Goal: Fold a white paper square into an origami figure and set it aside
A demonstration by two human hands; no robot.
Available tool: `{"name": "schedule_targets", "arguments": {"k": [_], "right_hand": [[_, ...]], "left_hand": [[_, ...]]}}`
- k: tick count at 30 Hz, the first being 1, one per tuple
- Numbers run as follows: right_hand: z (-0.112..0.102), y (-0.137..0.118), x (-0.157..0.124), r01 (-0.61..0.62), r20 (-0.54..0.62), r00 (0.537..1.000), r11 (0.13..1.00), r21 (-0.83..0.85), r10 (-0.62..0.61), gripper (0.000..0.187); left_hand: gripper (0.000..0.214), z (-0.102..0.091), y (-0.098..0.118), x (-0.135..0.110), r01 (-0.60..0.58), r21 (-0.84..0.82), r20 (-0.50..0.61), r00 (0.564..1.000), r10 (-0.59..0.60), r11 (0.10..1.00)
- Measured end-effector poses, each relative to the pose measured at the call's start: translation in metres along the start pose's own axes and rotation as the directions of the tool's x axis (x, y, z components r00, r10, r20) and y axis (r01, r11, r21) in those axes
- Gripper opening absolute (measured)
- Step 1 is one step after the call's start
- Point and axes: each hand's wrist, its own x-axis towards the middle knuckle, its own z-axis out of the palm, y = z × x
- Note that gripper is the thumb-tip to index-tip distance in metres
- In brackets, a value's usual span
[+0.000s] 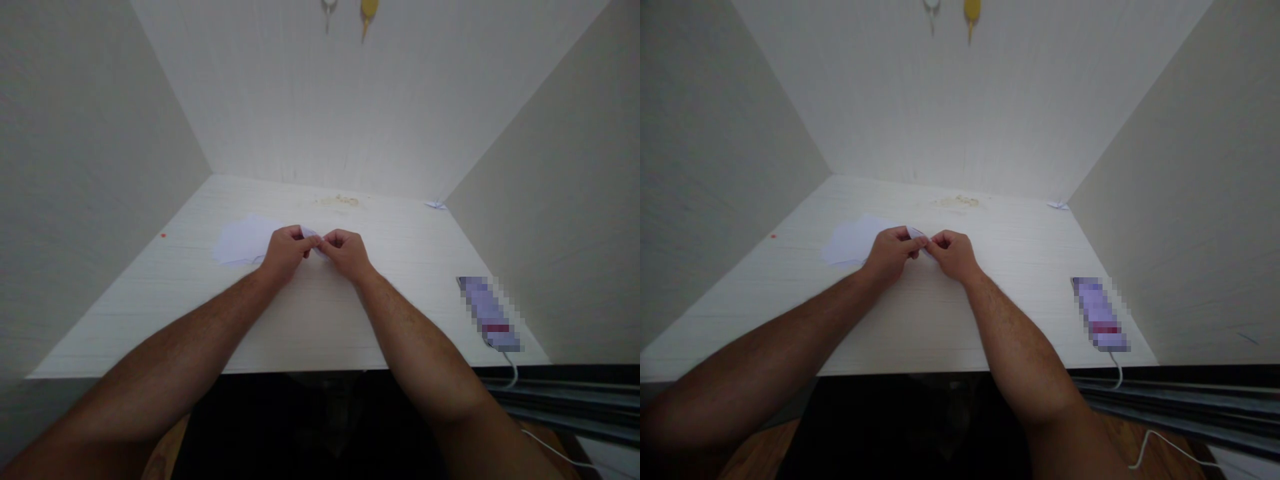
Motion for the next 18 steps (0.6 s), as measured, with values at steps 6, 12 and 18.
{"name": "schedule_targets", "arguments": {"k": [6, 12, 18], "right_hand": [[-0.0004, -0.0011, 0.0003, 0.026, 0.021, 0.999, 0.999, 0.024, -0.027, 0.033], [0.0006, -0.0005, 0.0013, 0.025, 0.019, 1.0, 0.999, 0.024, -0.025, 0.028], [0.002, -0.0015, -0.0001, 0.023, -0.003, 1.0, 0.999, 0.043, -0.023, 0.023]], "left_hand": [[0.017, 0.0015, -0.0003, -0.0001, 0.008, -0.06, -0.032, 0.999, -0.01, 0.998], [0.015, 0.0003, -0.0043, 0.0025, -0.022, -0.126, -0.013, 1.0, 0.02, 0.992], [0.016, 0.0007, -0.003, 0.0013, 0.023, -0.267, 0.047, 0.999, -0.011, 0.964]]}}
